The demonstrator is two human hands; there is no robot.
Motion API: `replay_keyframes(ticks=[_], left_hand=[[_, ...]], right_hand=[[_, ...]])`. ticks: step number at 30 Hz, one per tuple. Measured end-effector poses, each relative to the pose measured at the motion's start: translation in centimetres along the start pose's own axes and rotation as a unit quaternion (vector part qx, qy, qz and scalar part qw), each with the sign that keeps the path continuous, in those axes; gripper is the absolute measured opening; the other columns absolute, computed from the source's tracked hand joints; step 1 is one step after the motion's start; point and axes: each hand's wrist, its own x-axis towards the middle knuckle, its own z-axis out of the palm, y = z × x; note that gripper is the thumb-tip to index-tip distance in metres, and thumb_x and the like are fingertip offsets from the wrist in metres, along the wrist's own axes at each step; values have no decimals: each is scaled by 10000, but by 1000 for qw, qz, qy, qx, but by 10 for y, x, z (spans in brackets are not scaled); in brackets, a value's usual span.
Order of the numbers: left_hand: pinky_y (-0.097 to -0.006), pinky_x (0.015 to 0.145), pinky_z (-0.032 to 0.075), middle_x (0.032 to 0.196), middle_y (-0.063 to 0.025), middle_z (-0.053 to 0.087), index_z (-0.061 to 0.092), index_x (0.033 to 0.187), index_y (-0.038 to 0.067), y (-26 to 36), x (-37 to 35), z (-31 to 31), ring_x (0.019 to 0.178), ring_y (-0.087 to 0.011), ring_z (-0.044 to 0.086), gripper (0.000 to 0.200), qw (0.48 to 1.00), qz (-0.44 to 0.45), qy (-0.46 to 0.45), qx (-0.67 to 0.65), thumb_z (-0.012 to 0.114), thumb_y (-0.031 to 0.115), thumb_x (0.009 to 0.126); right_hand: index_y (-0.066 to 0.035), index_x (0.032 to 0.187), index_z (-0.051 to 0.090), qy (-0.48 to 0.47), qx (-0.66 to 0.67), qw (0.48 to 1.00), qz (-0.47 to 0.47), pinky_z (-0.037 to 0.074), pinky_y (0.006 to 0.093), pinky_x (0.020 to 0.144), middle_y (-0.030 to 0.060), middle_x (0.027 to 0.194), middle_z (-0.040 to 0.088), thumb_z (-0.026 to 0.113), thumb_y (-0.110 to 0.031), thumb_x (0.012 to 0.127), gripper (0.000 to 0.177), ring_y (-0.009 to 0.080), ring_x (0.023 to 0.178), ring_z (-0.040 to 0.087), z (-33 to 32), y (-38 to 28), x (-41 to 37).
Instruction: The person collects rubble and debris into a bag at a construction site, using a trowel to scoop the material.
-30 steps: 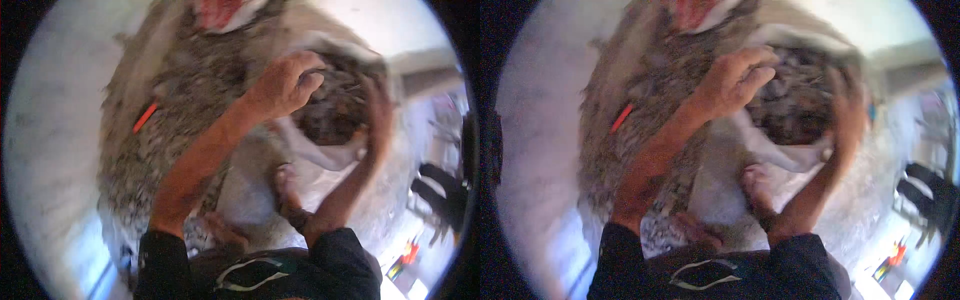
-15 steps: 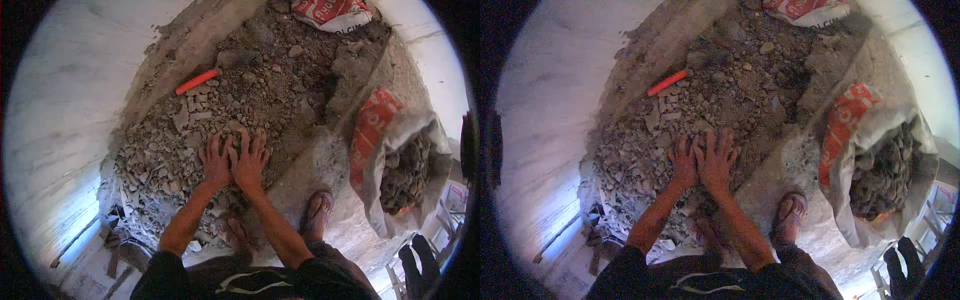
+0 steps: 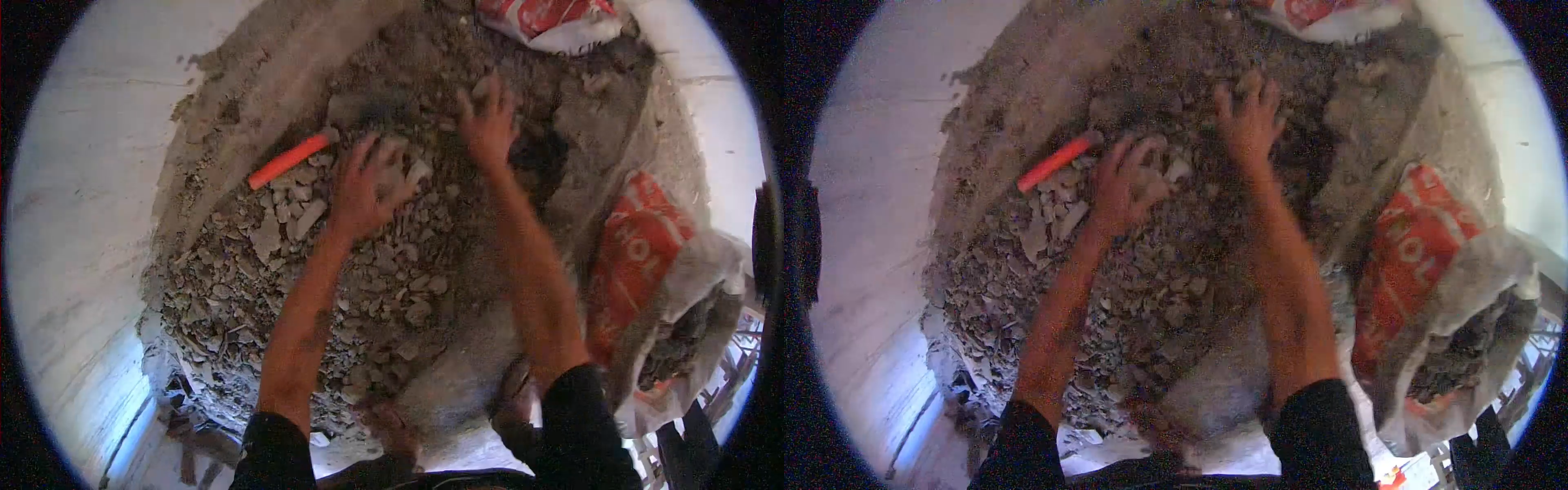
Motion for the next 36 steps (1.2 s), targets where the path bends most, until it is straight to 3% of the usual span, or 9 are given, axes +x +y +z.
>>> replay_keyframes(ticks=[3,5,9,11,13,15,22,31,36], left_hand=[[-546,1052,272,1369,-204,444,483,1340,73,-12,34,24,1255,-376,409,644,998,-10,-1,-55,582,506,874],[-478,1016,352,1241,-214,554,547,1270,49,-13,44,24,1186,-361,488,593,988,-45,2,-149,577,495,881],[-453,964,412,1220,-217,570,566,1250,49,-19,44,20,1155,-365,515,568,981,-61,-10,-183,577,484,885],[-456,948,424,1212,-208,578,577,1231,36,-17,33,12,1115,-360,540,554,945,-142,-35,-292,580,469,886],[-452,940,430,1203,-206,584,576,1228,29,-13,35,16,1107,-357,546,551,960,-106,-5,-259,581,461,887],[-449,932,437,1194,-204,590,574,1225,22,-12,36,22,1099,-354,552,547,971,-72,18,-228,581,453,888],[-436,939,438,1206,-198,587,574,1210,13,4,19,12,1102,-348,560,547,953,-112,-14,-280,586,454,885],[-394,875,490,1248,-186,573,551,1250,33,17,-3,-1,1068,-309,602,490,936,-146,-39,-318,603,360,890],[-372,850,499,1235,-147,586,549,1268,49,34,-35,-6,1028,-254,614,458,904,-184,-30,-385,584,314,896]], right_hand=[[-89,1422,358,-56,-45,997,12,247,640,1029,227,1417,369,553,-562,873,750,425,1308,348,27,49,38],[-48,1361,424,-48,-22,990,-132,299,571,1038,232,1352,449,538,-549,890,697,416,1276,393,37,60,40],[-31,1295,492,-213,65,967,-123,328,504,1044,225,1317,483,533,-486,917,593,400,1221,447,-10,-8,-32],[-31,1296,492,-190,75,967,-155,334,504,1037,226,1318,481,536,-453,923,565,402,1215,449,-18,-14,-49],[-31,1296,492,-169,89,963,-192,339,504,1030,226,1318,479,538,-420,930,537,404,1210,451,-7,-20,-59],[-16,1157,580,-40,44,983,-172,409,511,940,235,1165,568,611,-363,883,443,415,1105,520,11,-24,-79],[3,1214,557,-139,131,977,-90,410,486,970,284,1230,529,606,-308,889,453,437,1131,503,-2,-20,-111],[27,1226,552,-64,113,991,-18,385,489,992,273,1217,554,531,-349,938,474,418,1142,518,4,-24,-144],[13,1202,580,-95,268,948,143,426,454,941,238,1179,587,516,-363,950,458,389,1119,547,-30,-53,-176]])
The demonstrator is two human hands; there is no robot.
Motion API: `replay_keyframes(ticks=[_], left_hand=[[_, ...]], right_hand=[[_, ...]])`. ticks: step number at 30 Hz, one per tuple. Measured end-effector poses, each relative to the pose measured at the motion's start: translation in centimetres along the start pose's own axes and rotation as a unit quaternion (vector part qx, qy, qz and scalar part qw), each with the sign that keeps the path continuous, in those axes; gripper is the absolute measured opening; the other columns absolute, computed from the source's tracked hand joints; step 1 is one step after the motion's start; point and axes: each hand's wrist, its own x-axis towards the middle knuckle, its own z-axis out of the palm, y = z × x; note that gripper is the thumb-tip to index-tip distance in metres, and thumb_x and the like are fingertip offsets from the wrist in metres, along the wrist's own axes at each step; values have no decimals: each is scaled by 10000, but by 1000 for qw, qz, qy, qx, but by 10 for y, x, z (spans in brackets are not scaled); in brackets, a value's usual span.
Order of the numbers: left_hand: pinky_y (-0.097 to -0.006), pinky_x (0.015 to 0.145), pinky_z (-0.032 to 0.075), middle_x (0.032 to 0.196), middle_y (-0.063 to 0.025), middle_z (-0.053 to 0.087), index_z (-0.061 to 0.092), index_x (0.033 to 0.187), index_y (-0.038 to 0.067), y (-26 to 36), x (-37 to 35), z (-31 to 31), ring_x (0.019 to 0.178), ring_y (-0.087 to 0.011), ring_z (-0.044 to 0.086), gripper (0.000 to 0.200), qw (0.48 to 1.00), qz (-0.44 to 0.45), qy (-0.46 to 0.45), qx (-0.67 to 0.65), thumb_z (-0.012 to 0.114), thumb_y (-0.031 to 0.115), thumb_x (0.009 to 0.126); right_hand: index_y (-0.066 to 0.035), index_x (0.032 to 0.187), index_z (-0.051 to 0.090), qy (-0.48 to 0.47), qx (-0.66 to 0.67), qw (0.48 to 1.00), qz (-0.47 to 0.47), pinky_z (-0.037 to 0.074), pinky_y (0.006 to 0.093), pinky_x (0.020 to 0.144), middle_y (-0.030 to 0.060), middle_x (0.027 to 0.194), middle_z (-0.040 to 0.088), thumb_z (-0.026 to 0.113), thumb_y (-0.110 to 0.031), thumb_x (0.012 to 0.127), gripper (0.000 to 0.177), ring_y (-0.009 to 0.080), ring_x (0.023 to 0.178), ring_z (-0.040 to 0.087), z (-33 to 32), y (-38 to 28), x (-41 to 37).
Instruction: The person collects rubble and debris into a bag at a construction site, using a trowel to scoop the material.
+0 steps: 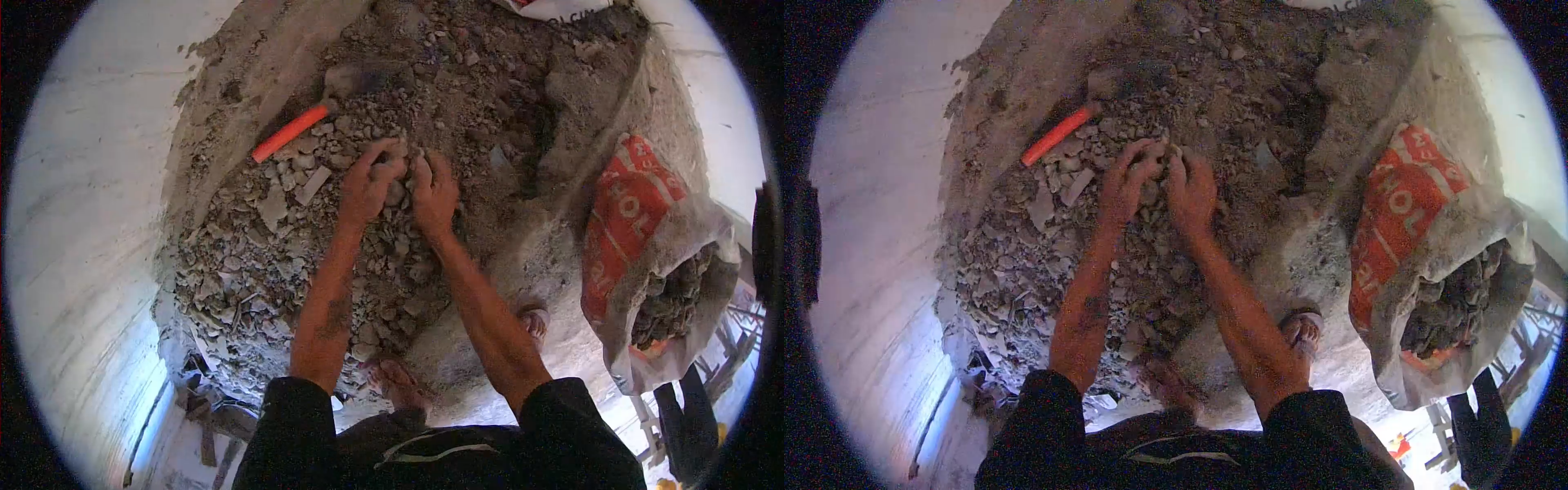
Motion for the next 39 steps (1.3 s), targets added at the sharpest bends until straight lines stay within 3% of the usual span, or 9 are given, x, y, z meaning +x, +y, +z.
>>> replay_keyframes(ticks=[8,18,24,25,27,30,32,34,39], left_hand=[[-366,906,463,1247,-138,551,533,1286,26,-15,-40,11,1062,-245,586,497,876,-198,76,-432,586,296,873],[-366,840,508,1223,-116,560,494,1308,32,81,-83,30,1071,-244,586,533,844,-220,166,-460,574,311,861],[-395,891,486,1128,-83,592,550,1148,52,251,-103,62,1026,-237,588,351,881,-61,-44,-467,588,281,885],[-350,874,491,1113,-100,605,568,1130,26,270,-104,78,1009,-211,599,332,955,183,36,-231,546,266,902],[-305,857,497,1098,-117,618,585,1112,1,309,-106,119,991,-185,610,327,903,411,117,33,504,252,920],[-304,854,492,1090,-121,643,647,1105,30,365,-101,193,977,-175,616,301,866,231,-137,-421,539,226,905],[-334,845,497,996,-145,674,688,1026,33,392,-94,233,937,-218,650,285,891,140,-193,-385,581,251,876],[-376,825,500,926,-174,675,699,939,35,375,-70,269,891,-299,663,267,917,297,-182,-195,591,268,866],[-367,798,509,959,-152,673,668,1026,35,322,-52,257,888,-329,654,254,872,480,-89,29,588,239,898]], right_hand=[[-15,1271,547,-64,191,977,76,379,454,1026,175,1302,530,439,-426,978,516,314,1216,496,-1,18,-22],[44,1110,623,12,415,906,83,401,345,981,127,1177,615,477,-302,955,406,223,1096,559,-49,-57,-64],[15,1053,649,148,358,919,-68,413,333,950,99,1093,632,483,-294,940,369,194,1031,570,-196,-163,-78],[1,1033,657,160,385,907,-63,421,333,938,93,1067,634,484,-274,935,339,193,1016,573,-228,-187,-82],[-13,1025,625,253,341,900,-101,452,329,898,85,999,622,493,-273,932,305,182,968,582,-283,-213,-89],[6,1058,572,316,435,824,-179,554,325,800,132,998,623,470,-269,946,313,207,952,623,-362,-209,-82],[-7,1112,584,342,216,904,-140,520,339,846,147,1070,618,435,-256,958,328,216,999,604,-416,-190,-71],[-20,1166,596,316,14,945,-82,487,352,892,161,1143,614,400,-243,971,355,225,1046,585,-451,-168,-64],[-40,1203,571,305,-308,895,-101,413,368,963,152,1217,571,493,-234,925,348,269,1113,520,-473,-110,-78]])
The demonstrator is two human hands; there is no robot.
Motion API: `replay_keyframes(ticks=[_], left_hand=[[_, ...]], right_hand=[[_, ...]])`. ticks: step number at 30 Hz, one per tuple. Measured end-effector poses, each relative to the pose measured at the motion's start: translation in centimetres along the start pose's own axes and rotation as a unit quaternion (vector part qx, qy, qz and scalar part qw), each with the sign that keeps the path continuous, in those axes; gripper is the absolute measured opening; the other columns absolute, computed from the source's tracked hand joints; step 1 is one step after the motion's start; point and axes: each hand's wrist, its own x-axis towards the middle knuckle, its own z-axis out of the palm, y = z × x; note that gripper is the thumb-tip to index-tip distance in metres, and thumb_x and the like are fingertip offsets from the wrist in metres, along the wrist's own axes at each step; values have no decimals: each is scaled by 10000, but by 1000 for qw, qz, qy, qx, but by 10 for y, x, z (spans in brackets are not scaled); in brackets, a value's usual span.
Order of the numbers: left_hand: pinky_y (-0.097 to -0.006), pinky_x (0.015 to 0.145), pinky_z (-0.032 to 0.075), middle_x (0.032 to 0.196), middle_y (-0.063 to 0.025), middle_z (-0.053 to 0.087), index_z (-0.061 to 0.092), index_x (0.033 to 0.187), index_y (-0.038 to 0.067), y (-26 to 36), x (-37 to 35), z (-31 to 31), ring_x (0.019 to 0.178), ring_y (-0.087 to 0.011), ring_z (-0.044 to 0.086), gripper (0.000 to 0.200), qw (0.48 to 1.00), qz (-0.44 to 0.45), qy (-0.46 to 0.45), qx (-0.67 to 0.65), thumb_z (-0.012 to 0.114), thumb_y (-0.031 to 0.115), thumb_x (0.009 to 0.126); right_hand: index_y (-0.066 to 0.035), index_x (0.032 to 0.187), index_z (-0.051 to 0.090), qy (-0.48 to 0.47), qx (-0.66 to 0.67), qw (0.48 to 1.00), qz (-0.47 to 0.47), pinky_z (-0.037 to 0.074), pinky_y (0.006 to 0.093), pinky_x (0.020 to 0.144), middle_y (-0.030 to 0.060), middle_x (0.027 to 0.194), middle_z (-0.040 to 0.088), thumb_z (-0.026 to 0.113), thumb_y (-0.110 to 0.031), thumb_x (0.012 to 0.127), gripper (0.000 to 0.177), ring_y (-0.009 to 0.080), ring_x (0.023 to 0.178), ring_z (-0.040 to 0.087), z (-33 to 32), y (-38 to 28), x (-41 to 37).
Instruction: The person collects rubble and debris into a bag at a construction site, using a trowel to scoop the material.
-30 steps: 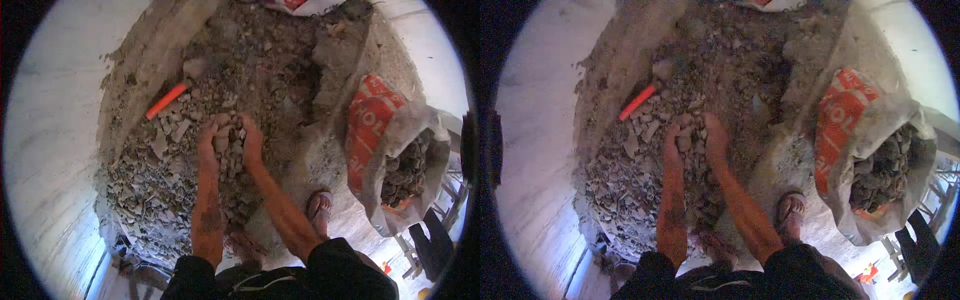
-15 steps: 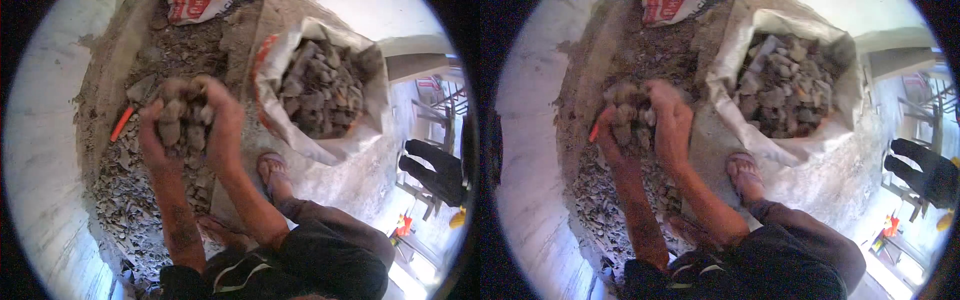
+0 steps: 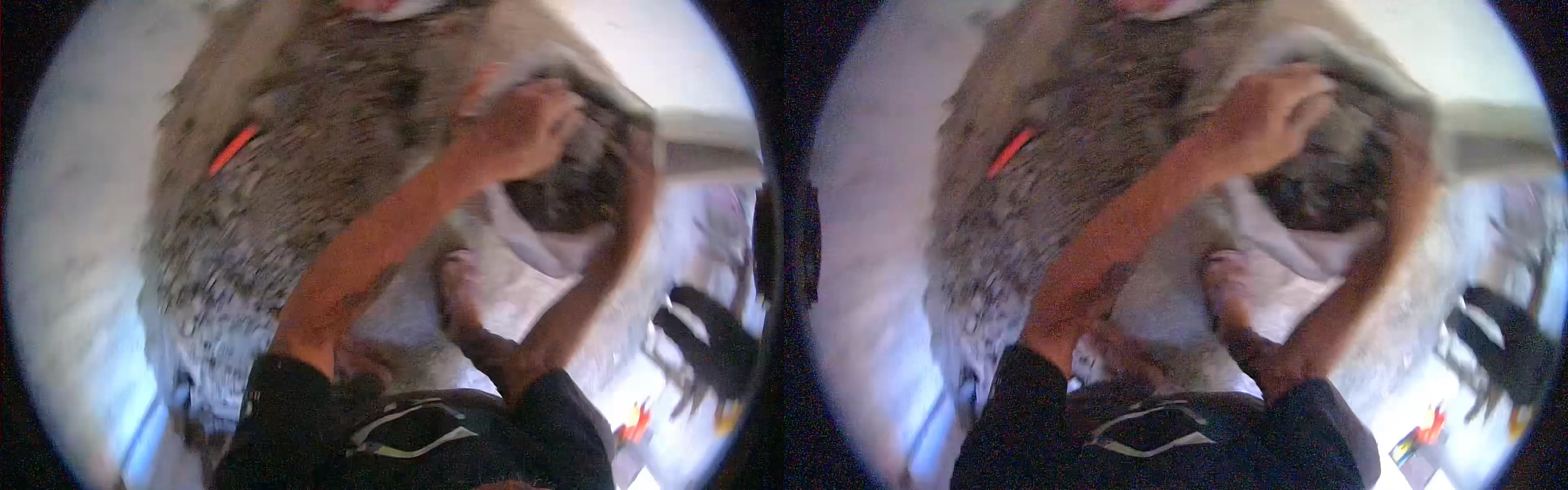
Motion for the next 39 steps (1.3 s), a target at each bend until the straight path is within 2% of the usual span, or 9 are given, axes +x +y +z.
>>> replay_keyframes(ticks=[5,9,10,14,22,26,30,37,39], left_hand=[[-410,855,468,1037,-155,637,607,1112,74,-32,-113,-175,976,-331,617,358,972,-127,101,168,649,319,854],[-589,1024,266,1417,-187,351,341,1437,213,-73,-299,-263,1288,-426,344,798,849,-271,-41,451,621,598,796],[-642,1037,206,1469,-186,272,263,1485,252,-55,-337,-268,1323,-461,276,884,781,-335,-128,511,599,663,778],[-700,1006,188,1494,-223,175,199,1502,282,-21,-432,-263,1328,-510,219,927,724,-452,-106,511,541,733,768],[-563,984,350,1390,-329,305,357,1424,65,-79,-416,-251,1186,-505,402,884,648,-528,107,538,589,645,798],[-539,983,370,1360,-324,345,376,1403,41,-103,-412,-253,1163,-484,429,823,671,-484,98,553,578,598,832],[-527,999,368,1346,-310,348,371,1383,13,-90,-379,-257,1203,-473,406,794,610,-633,-4,477,594,541,834],[-523,990,380,1228,-296,494,404,1344,16,-98,-358,-244,1173,-473,462,839,595,-682,68,419,651,556,752],[-518,978,389,1240,-282,484,401,1335,7,-96,-342,-238,1187,-444,454,795,625,-687,41,369,651,509,771]], right_hand=[[-40,1301,477,77,125,976,-163,357,390,1022,174,1314,495,604,-256,875,495,306,1218,441,17,-124,-45],[-39,1380,402,-271,295,875,-271,313,408,1069,192,1391,434,693,-274,835,661,336,1302,378,131,-206,-155],[-111,1434,352,-319,269,870,-264,273,524,1071,200,1447,357,742,-391,781,810,411,1336,306,182,-203,-203],[-218,1468,322,-404,46,856,-320,227,656,1022,197,1502,256,698,-552,752,875,455,1357,252,262,-195,-297],[-237,1482,302,-334,36,866,-370,247,661,1005,192,1503,260,646,-653,734,923,452,1369,242,345,-202,-293],[-314,1475,297,-347,75,861,-365,243,676,1008,198,1490,283,715,-589,703,921,429,1376,250,373,-216,-275],[-280,1491,255,-366,30,830,-420,234,659,1019,227,1490,271,671,-597,770,891,457,1366,252,377,-218,-251],[-214,1450,349,-323,58,900,-286,238,677,1012,208,1471,319,668,-400,847,708,436,1351,301,385,-220,-222],[-134,1353,476,-458,240,815,-261,259,675,1007,170,1468,337,599,-264,899,488,356,1368,306,393,-227,-219]])
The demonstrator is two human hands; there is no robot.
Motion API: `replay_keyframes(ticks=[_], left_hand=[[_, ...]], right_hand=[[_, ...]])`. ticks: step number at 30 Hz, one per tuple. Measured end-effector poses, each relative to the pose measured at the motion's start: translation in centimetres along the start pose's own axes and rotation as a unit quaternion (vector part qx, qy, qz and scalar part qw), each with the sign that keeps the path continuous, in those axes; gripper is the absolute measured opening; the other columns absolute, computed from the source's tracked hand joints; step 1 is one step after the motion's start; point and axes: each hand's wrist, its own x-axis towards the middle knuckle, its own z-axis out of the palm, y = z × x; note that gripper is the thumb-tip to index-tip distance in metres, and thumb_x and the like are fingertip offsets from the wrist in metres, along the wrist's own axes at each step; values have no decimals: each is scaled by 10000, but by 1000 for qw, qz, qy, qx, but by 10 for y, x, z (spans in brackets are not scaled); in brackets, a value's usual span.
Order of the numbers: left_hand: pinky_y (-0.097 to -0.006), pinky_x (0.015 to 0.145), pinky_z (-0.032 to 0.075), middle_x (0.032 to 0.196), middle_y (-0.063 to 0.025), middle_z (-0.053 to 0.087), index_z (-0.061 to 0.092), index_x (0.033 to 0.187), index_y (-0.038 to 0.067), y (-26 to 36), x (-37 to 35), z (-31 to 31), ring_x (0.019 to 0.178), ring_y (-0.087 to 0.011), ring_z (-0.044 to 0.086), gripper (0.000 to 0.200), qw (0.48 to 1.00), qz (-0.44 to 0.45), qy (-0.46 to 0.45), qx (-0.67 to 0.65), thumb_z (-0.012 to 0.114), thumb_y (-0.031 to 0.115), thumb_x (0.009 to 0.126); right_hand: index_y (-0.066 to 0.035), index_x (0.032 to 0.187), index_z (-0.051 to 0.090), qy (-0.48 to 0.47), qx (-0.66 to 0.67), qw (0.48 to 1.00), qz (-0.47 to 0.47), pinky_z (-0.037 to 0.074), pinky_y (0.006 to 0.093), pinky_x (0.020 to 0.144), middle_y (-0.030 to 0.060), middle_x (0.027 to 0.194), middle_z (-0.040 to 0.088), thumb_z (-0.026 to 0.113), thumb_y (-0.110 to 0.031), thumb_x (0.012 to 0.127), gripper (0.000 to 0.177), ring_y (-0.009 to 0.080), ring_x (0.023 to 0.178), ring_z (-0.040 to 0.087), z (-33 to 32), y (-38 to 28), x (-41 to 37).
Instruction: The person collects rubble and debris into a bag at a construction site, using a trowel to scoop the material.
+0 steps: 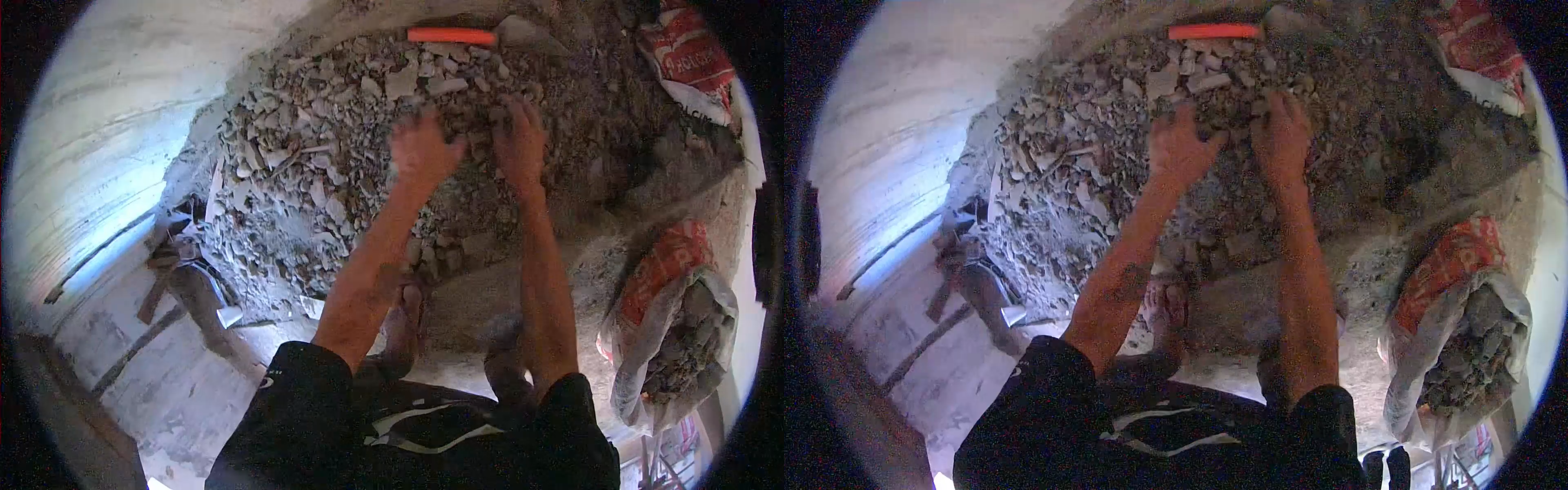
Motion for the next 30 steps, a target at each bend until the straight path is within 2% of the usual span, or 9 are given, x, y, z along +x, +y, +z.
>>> replay_keyframes(ticks=[1,3,13,15,19,21,26,28,30], left_hand=[[-513,966,397,1251,-268,473,397,1325,-1,4,0,-2,1201,-416,446,752,998,34,-48,-21,651,462,789],[-511,945,408,1209,-252,497,436,1291,-2,4,-6,9,1167,-405,469,717,997,42,-28,-52,660,451,781],[-544,960,320,1203,-151,491,578,1148,20,-7,4,33,1164,-349,432,633,988,55,127,66,660,498,741],[-531,960,310,1205,-158,477,577,1137,2,-10,-3,32,1158,-342,425,642,990,78,91,75,678,492,734],[-530,978,287,1205,-166,464,570,1139,-26,-20,-10,13,1164,-321,413,683,987,92,-39,129,697,502,725],[-529,983,294,1203,-170,465,557,1157,-38,-12,-20,23,1156,-323,426,706,989,87,-1,118,696,505,728],[-539,1006,315,1250,-198,453,515,1216,-59,-19,-24,31,1175,-358,448,772,994,82,-11,77,689,518,734],[-561,1041,300,1318,-224,426,501,1259,-26,-33,-29,34,1225,-397,427,743,983,176,-49,3,654,521,780],[-563,1056,287,1352,-229,406,491,1285,-4,-29,-29,23,1263,-401,394,720,975,210,-10,-73,625,521,812]], right_hand=[[-134,1353,476,-2,2,1000,1,259,675,1007,170,1468,337,599,-264,899,488,356,1368,306,3,-6,6],[-75,1246,555,-185,-189,961,-79,286,618,1042,142,1417,418,524,-201,924,348,303,1335,369,12,-22,25],[-99,1188,608,-120,-273,928,-226,267,655,1039,52,1328,527,499,-334,915,377,305,1338,348,70,37,54],[-259,1425,389,-263,-289,918,-63,154,736,1046,-4,1486,358,371,-524,939,553,300,1393,259,45,1,46],[-261,1399,431,-308,-354,881,-66,154,730,1048,-10,1474,381,336,-522,949,529,295,1399,247,43,3,40],[-190,1147,652,-194,-221,946,-134,293,698,949,53,1286,561,539,-389,890,344,317,1225,444,36,4,20],[-187,1231,603,-260,-201,943,-54,252,644,1006,125,1341,505,522,-397,920,384,344,1282,397,20,-30,11],[-187,1277,573,-307,-221,926,-21,238,622,1027,149,1368,475,522,-397,929,409,365,1299,378,1,-33,0],[-216,1320,537,-74,-89,990,-83,199,640,1067,137,1456,373,390,-512,953,494,391,1326,347,-18,-27,-21]])
